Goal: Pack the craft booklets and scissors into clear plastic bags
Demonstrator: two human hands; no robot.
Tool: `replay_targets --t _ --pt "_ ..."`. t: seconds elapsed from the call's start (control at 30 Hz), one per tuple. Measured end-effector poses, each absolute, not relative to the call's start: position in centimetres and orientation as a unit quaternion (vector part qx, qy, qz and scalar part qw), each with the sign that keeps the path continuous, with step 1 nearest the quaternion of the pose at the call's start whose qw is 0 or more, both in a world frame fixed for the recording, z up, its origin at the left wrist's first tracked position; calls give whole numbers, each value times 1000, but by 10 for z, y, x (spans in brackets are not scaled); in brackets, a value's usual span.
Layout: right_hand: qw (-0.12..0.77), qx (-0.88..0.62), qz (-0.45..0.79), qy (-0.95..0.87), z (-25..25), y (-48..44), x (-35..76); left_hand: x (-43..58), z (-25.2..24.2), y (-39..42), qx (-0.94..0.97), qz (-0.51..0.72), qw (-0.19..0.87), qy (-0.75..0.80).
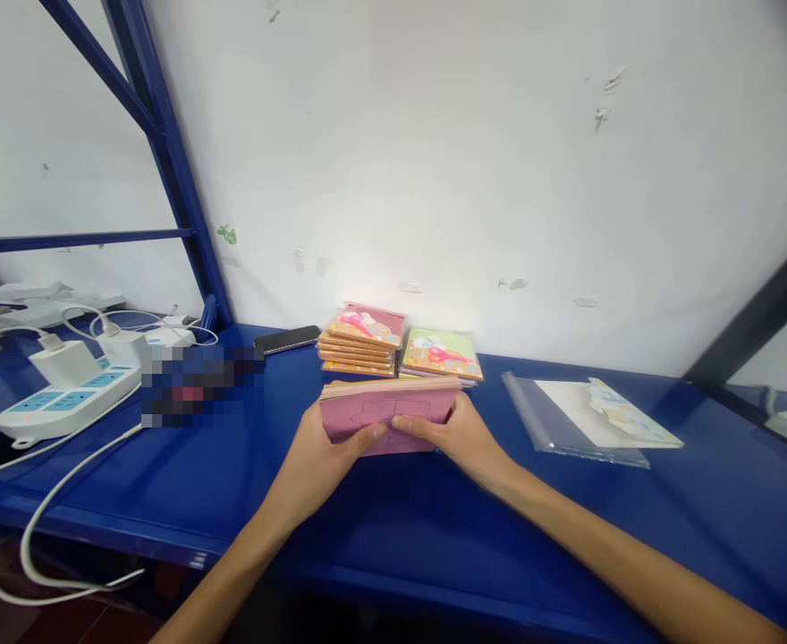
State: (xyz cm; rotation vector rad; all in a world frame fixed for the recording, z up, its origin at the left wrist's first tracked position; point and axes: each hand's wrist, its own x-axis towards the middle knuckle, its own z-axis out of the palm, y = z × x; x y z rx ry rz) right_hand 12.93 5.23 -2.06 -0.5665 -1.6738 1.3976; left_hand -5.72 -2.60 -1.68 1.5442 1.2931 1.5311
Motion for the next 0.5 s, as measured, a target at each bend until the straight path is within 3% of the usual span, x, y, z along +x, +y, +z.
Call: replay_targets --t 0.17,0.4,0.5 --pt "421 -230 554 -680 -22 50 127 -56 -19 -25 600 557 320 478" --pt "417 -255 559 -670 -17 46 127 -55 -22 -25 575 597 267 491" --pt "415 -254 599 -636 -17 45 128 -55 -17 -28 484 658 345 462"
